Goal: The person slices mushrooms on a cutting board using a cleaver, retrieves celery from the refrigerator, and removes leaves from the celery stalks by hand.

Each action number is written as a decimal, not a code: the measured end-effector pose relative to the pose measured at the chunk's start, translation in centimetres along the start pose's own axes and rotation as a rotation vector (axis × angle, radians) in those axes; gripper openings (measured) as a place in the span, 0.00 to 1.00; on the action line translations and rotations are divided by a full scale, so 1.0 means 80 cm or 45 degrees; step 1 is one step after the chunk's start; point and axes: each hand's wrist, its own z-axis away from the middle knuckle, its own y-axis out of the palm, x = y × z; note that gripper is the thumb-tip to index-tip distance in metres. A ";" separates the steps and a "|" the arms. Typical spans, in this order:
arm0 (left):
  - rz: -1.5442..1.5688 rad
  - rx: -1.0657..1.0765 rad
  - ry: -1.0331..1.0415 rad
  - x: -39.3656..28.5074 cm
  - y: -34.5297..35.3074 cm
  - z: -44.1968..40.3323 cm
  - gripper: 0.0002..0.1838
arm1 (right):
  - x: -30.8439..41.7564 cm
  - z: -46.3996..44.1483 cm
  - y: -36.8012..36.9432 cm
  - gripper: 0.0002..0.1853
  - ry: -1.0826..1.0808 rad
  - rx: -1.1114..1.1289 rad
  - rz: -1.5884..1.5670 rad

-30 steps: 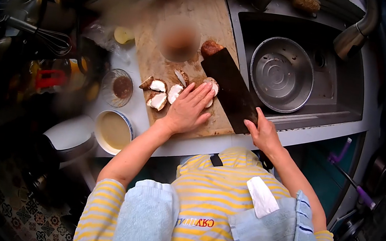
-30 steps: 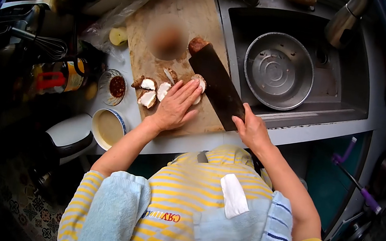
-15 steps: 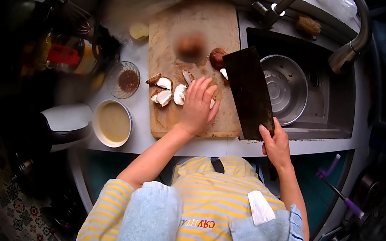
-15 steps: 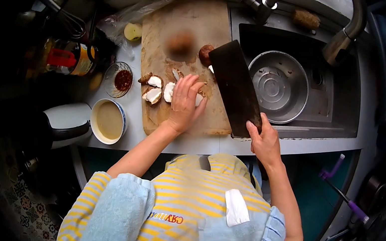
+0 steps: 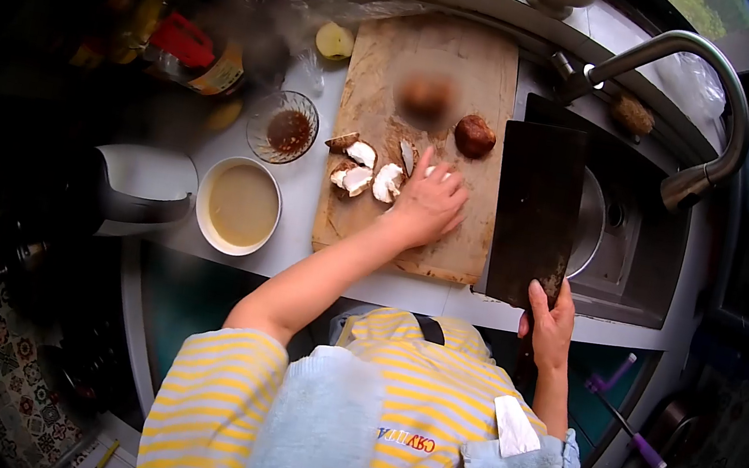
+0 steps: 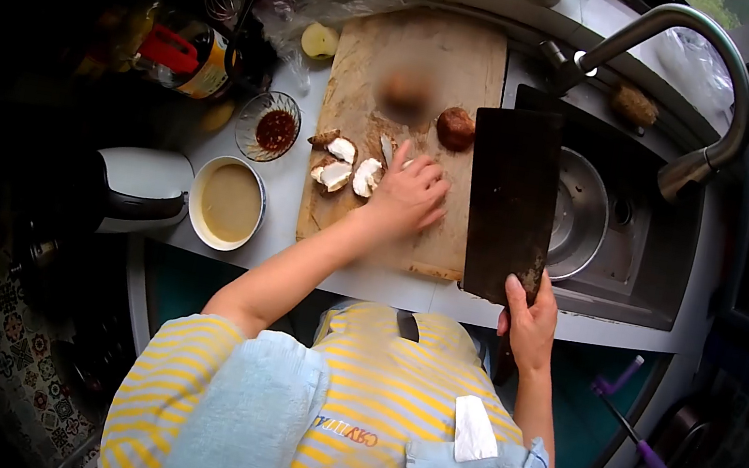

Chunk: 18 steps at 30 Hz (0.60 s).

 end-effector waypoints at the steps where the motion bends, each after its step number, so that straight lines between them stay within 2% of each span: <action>1: -0.009 -0.113 0.000 0.006 -0.004 0.018 0.17 | 0.001 0.000 0.005 0.11 0.003 0.020 -0.022; 3: -0.017 -0.331 0.001 0.018 -0.001 0.048 0.17 | -0.003 -0.004 0.013 0.12 0.031 0.054 -0.015; 6: -0.184 -0.439 0.055 0.047 0.006 0.046 0.17 | -0.011 -0.011 0.022 0.12 0.027 0.068 0.108; 10: -0.146 -0.443 -0.095 0.077 -0.005 0.013 0.18 | 0.007 -0.011 0.017 0.10 -0.073 0.082 0.420; 13: 0.093 -0.489 -0.027 0.060 -0.028 0.012 0.20 | 0.014 -0.014 0.001 0.10 -0.601 -0.005 0.785; 14: 0.076 -0.556 -0.072 0.053 -0.044 0.022 0.20 | 0.026 -0.011 0.000 0.11 -0.655 -0.007 0.852; 15: 0.096 -0.600 -0.180 0.051 -0.055 0.036 0.19 | 0.030 -0.009 -0.001 0.11 -0.644 -0.010 0.936; 18: 0.069 -0.671 -0.768 0.069 -0.055 0.077 0.23 | 0.033 -0.002 0.004 0.11 -0.631 -0.004 1.033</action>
